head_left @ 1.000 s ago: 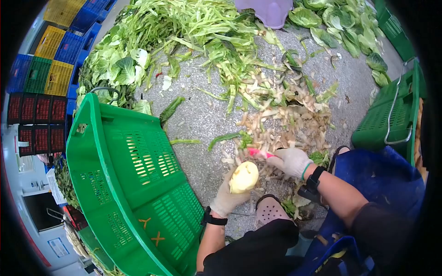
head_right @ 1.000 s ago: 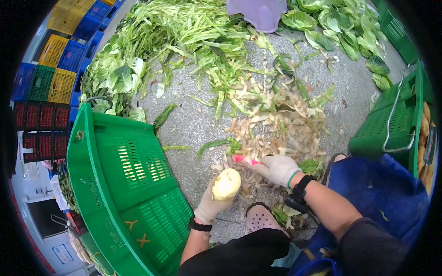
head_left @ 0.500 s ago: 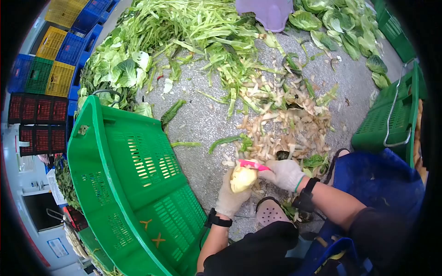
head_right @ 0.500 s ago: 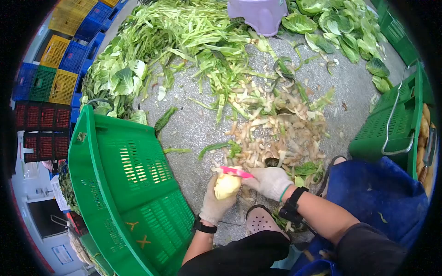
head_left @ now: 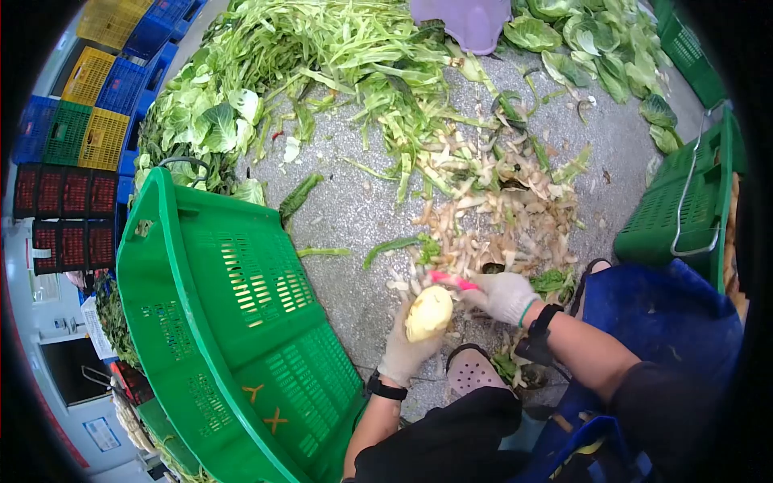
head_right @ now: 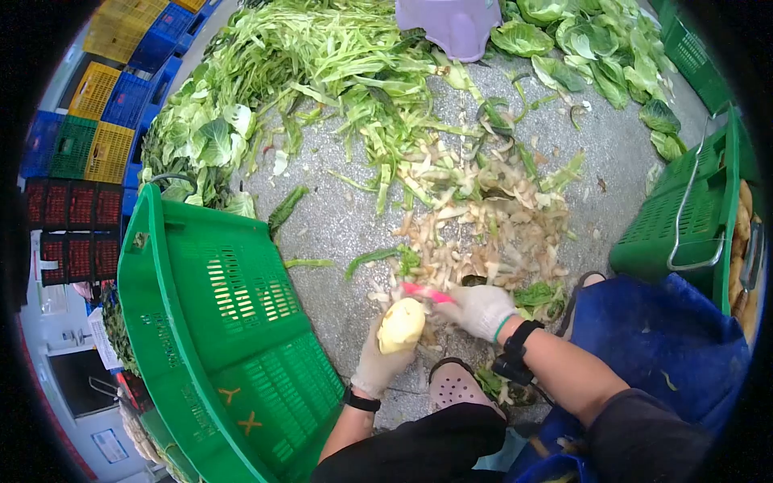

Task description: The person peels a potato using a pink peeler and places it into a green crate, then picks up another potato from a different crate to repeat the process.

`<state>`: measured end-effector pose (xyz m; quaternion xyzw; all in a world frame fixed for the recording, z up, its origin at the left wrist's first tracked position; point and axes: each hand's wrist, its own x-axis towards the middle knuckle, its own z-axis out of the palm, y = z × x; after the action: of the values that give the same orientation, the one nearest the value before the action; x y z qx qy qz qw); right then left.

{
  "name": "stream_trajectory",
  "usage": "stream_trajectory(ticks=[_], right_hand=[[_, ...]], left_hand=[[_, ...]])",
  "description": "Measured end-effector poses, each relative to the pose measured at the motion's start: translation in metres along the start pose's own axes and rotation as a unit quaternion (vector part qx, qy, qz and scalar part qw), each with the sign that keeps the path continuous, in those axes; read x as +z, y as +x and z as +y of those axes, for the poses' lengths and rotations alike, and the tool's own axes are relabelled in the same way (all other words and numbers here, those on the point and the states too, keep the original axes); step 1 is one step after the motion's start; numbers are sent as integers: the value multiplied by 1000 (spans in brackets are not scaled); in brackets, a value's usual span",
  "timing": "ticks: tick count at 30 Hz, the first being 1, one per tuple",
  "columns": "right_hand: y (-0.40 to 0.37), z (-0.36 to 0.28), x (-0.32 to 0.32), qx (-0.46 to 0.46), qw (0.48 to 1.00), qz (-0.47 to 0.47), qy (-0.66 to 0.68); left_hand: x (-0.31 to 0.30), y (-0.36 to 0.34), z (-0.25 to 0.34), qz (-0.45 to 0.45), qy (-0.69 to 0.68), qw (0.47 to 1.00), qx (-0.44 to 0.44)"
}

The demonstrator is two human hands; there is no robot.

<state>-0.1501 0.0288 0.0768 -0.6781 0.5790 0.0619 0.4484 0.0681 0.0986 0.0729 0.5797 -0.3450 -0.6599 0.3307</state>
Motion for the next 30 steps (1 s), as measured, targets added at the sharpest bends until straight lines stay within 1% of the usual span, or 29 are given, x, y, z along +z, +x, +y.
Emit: stream_trajectory(ticks=[1,2,4,6,7,8,10,11,12,14,15,16,17,18,19,20,21,22,23,24,25,26,27,28,29,30], right_hand=[[2,11,-1,-12,1000,6,22],[4,23,4,-3,1000,13,17],[-9,9,4,-104,984,46,140],[-12,-10,0,-129,991,-24,13],[-10,-7,3,-88,995,31,44],[-4,3,2,-91,994,33,44],[3,18,-2,14,997,20,79],[-2,19,-1,-6,997,61,42],[-8,9,3,-4,998,53,42],[-12,-6,6,-161,987,-1,7],[-11,-5,10,-128,990,50,41],[-8,3,3,-130,989,52,42],[-2,10,-7,-27,996,-11,83],[0,16,-12,80,986,-76,125],[1,23,-7,80,990,-16,117],[-2,23,4,83,990,-20,115],[-8,20,16,-25,991,55,116],[-7,8,11,-139,974,139,112],[-13,-5,1,-197,975,88,55],[-17,-20,-9,-139,990,6,-19],[-12,-15,-6,-61,998,28,15],[-5,-3,0,16,997,50,49],[2,14,-6,77,996,-31,8],[3,29,-5,97,992,-23,73],[1,37,-5,107,988,0,110],[-4,39,-8,119,982,24,147]], left_hand=[[-2,0,0,2,2,1000,0],[-3,-1,-2,-1,-6,1000,5],[-2,-5,-1,-1,-20,1000,4],[-1,2,16,-20,14,999,-23],[-4,5,6,-23,68,997,39],[-4,4,2,-21,70,996,42],[-7,-2,0,-11,65,997,49],[-6,-3,0,7,60,997,57],[-4,-7,5,9,57,997,49],[-2,0,23,-33,-2,999,-29],[-2,-1,32,-42,-45,998,-26],[-4,-2,25,-42,-43,998,-24],[-10,-4,11,-35,49,997,44],[-9,-6,12,-31,141,984,109],[-3,-6,11,5,90,990,112],[-2,-7,13,5,86,990,108],[-3,-7,22,24,222,969,105],[-2,-1,31,43,355,927,111],[-1,1,37,43,356,926,116],[-2,1,42,38,422,898,117],[-2,0,45,33,486,866,117],[-4,-1,44,34,487,865,117],[-7,1,42,32,460,874,152],[-10,2,39,27,432,882,187],[-10,2,35,26,430,883,189],[-7,-1,29,15,211,971,112]])
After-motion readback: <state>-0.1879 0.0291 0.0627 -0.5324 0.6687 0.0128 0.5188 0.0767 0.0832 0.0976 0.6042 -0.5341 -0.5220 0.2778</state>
